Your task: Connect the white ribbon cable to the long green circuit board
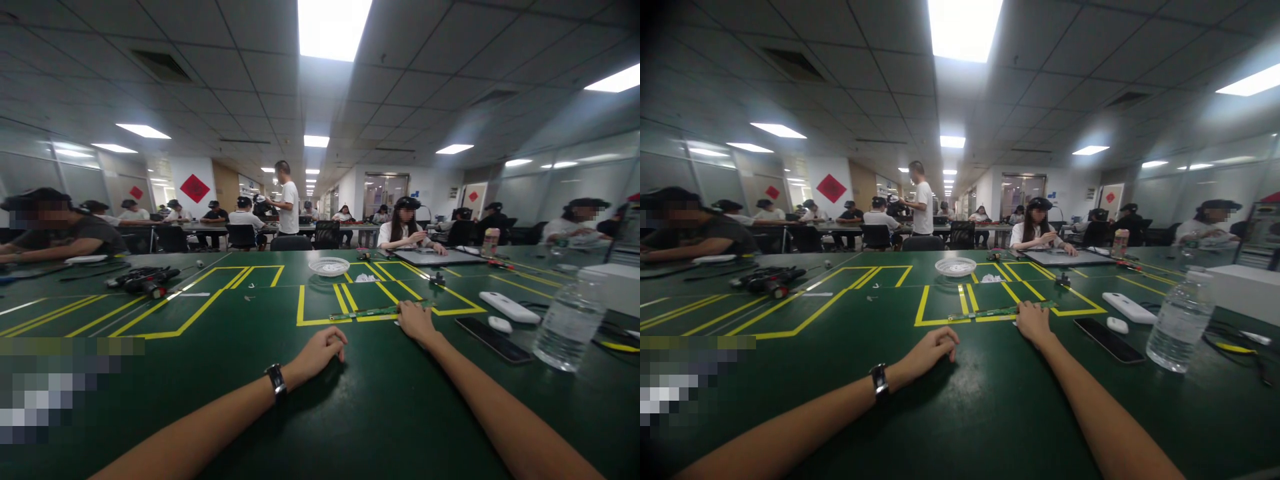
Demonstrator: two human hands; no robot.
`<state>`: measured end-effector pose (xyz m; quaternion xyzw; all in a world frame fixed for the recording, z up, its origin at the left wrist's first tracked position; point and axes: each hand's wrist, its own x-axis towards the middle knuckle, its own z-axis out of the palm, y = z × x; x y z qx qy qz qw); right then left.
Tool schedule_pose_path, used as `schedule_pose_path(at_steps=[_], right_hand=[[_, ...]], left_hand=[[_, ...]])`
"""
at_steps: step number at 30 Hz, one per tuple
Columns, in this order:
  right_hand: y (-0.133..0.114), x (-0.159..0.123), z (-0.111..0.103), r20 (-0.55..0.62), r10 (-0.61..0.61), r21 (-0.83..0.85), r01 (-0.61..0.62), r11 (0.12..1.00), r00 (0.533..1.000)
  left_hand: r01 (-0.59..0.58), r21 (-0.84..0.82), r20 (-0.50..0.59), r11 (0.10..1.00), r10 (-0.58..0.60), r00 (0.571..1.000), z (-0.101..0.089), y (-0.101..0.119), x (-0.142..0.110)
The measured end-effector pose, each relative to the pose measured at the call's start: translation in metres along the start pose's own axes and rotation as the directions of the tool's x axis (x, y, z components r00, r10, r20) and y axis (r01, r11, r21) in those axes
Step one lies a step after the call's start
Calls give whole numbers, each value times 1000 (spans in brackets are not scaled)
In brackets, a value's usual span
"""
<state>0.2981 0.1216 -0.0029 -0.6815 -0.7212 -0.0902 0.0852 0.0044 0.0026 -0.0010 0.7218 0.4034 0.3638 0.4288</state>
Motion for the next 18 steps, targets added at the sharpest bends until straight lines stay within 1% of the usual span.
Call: schedule_pose_path(at_steps=[4,6,10,13,16,18], right_hand=[[-1,-1,6,-23,-18,16,18,1000,1000],[1,-1,8,-28,-25,24,26,999,999],[5,1,12,20,-61,54,60,997,998],[7,4,16,57,-58,62,55,997,997],[9,6,19,58,-33,44,31,999,998],[8,7,18,39,-66,13,66,998,997]], left_hand=[[-39,21,-11,999,39,999,1,-6,1],[-40,30,-14,999,40,999,1,-7,1],[-27,32,-2,999,27,1000,1,-4,0],[-26,49,1,998,26,1000,0,-1,-1],[-30,60,3,998,29,1000,0,-2,0],[-36,59,5,998,36,999,1,-5,0]])
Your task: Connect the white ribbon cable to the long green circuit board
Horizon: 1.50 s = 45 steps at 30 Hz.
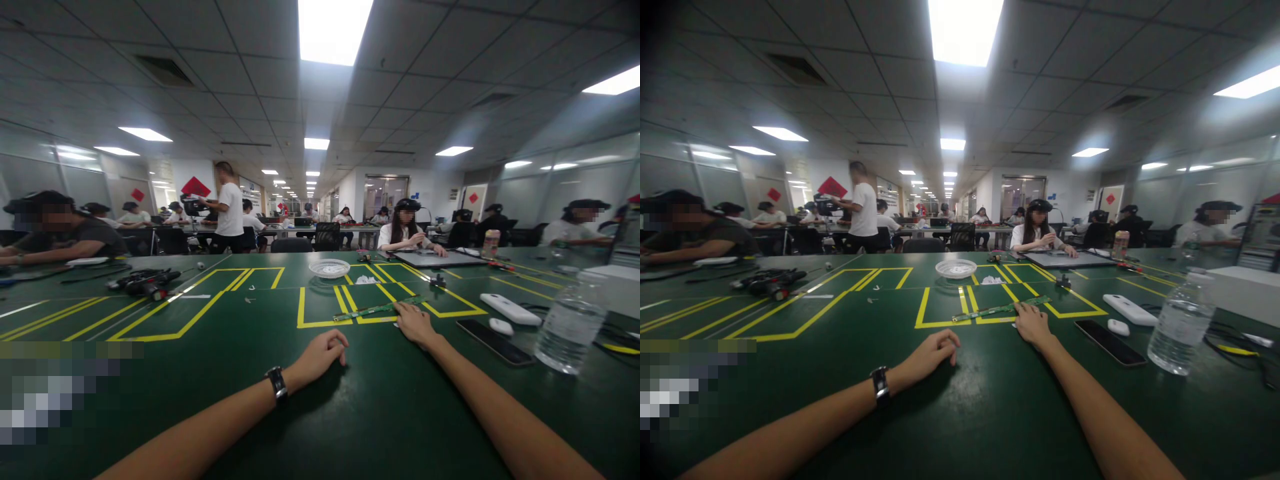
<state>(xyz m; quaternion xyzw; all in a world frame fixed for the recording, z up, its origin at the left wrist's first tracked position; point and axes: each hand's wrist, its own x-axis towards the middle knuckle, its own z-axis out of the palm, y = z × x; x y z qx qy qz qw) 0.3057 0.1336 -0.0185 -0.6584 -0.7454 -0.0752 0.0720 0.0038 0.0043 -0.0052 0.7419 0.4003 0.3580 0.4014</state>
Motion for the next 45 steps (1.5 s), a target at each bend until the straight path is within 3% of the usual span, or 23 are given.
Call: schedule_pose_path(at_steps=[6,12,17,25,29,32,35,45], right_hand=[[-7,0,-16,66,-286,-27,288,957,956],[-15,-5,-27,76,-375,-26,378,926,924],[-22,-9,-32,93,-385,6,386,922,918],[-58,-35,-50,32,-476,83,473,877,879],[-78,-45,-55,-8,-420,135,418,899,907],[-87,-49,-53,-34,-249,123,251,960,968],[-94,-51,-49,-31,-121,52,123,991,992],[-99,-53,-58,85,-140,25,139,990,986]], left_hand=[[-27,-14,-4,1000,27,1000,0,-3,1],[-88,-120,-151,989,69,986,1,-3,4],[-117,-82,-265,990,92,960,0,-2,5],[-111,-128,-281,986,71,957,-1,-6,8],[-102,-137,-268,985,62,961,0,-5,8],[-97,-153,-252,983,56,966,0,-4,7],[-80,-177,-217,981,40,975,1,-2,7],[36,-269,-228,962,-100,968,2,-13,12]])
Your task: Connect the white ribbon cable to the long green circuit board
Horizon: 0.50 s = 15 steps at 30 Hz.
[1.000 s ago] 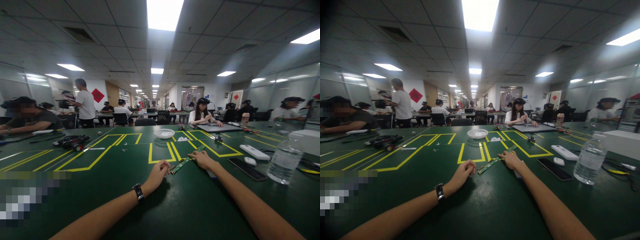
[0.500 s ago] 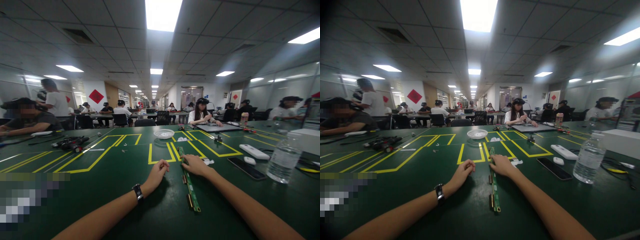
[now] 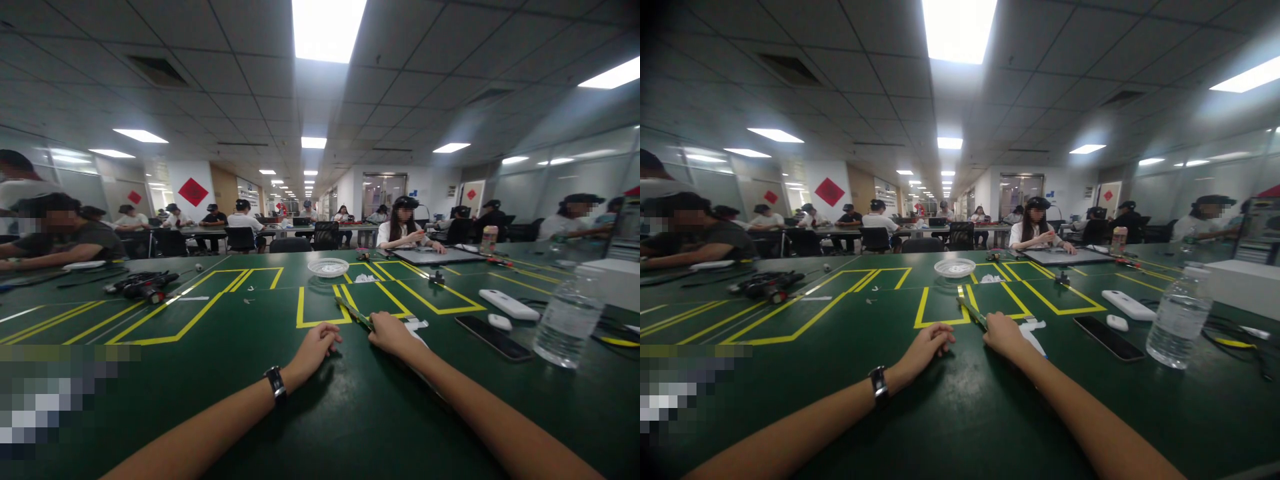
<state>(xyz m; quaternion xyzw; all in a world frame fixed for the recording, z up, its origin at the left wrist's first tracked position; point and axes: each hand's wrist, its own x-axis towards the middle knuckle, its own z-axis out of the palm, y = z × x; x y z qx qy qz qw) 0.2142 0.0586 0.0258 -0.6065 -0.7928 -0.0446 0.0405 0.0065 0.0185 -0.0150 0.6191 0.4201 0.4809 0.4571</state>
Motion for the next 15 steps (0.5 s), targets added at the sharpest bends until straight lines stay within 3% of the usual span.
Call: schedule_pose_path(at_steps=[7,10,15], right_hand=[[-28,-16,-10,-152,-109,-4,109,994,982],[-49,-30,-12,-208,-215,-39,211,977,954],[-71,-50,-17,-198,-406,-22,410,912,892]], left_hand=[[159,-218,-5,963,-164,986,-5,-3,6],[137,-282,-24,950,-150,988,-6,-3,6],[43,-412,-102,910,-93,991,-5,-6,5]])
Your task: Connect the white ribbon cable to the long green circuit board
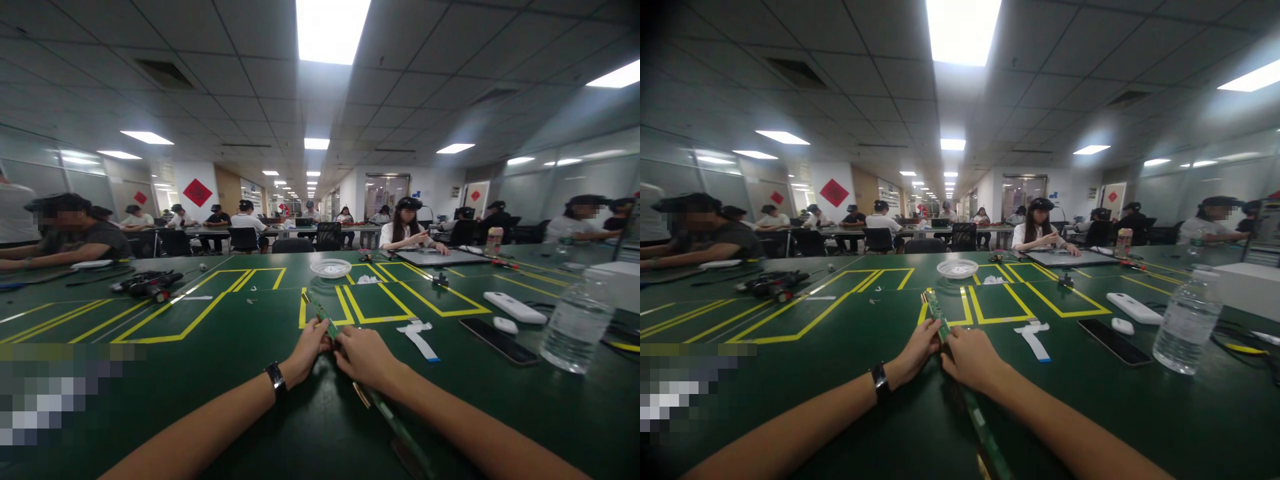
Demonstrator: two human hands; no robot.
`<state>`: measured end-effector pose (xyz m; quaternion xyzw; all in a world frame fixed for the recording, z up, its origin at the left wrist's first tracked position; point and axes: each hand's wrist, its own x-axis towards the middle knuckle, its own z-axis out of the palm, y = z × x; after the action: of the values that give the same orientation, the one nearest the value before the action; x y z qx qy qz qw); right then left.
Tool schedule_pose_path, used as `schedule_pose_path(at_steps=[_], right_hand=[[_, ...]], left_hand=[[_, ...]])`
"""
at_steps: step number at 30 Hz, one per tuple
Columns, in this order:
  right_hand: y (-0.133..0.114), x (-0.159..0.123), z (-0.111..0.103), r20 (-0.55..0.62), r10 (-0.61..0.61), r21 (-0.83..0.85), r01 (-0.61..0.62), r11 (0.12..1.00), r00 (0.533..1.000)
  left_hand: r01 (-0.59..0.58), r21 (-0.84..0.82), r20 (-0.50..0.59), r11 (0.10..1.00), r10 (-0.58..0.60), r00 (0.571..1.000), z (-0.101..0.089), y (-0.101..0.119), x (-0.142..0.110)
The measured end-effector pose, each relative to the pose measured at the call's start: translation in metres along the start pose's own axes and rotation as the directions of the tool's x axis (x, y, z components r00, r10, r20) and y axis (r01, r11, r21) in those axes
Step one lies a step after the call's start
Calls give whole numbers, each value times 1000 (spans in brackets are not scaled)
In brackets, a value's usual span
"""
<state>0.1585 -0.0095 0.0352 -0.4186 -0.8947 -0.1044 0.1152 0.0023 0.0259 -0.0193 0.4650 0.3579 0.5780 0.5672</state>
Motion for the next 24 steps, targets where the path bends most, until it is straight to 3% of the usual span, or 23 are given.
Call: schedule_pose_path(at_steps=[2,4,8,10,13,16,24], right_hand=[[-1,0,-5,-15,-75,68,76,995,997],[6,2,-9,-34,-74,116,77,990,997],[50,9,-9,-28,192,72,-189,979,981],[84,9,-3,17,350,-4,-350,937,937],[135,1,11,65,569,-125,-559,820,820],[167,-7,23,175,656,-173,-633,755,734],[168,-4,30,204,571,-90,-566,819,795]], left_hand=[[-29,-49,-11,998,28,1000,0,-1,0],[-33,-53,-19,998,32,999,-1,-1,0],[1,3,-26,1000,-1,1000,-4,0,-1],[28,49,-51,998,-25,998,-6,0,-1],[43,81,-64,996,-38,997,-6,1,0],[42,92,-65,995,-36,997,-5,2,0],[15,117,-10,993,-13,1000,-1,6,-5]])
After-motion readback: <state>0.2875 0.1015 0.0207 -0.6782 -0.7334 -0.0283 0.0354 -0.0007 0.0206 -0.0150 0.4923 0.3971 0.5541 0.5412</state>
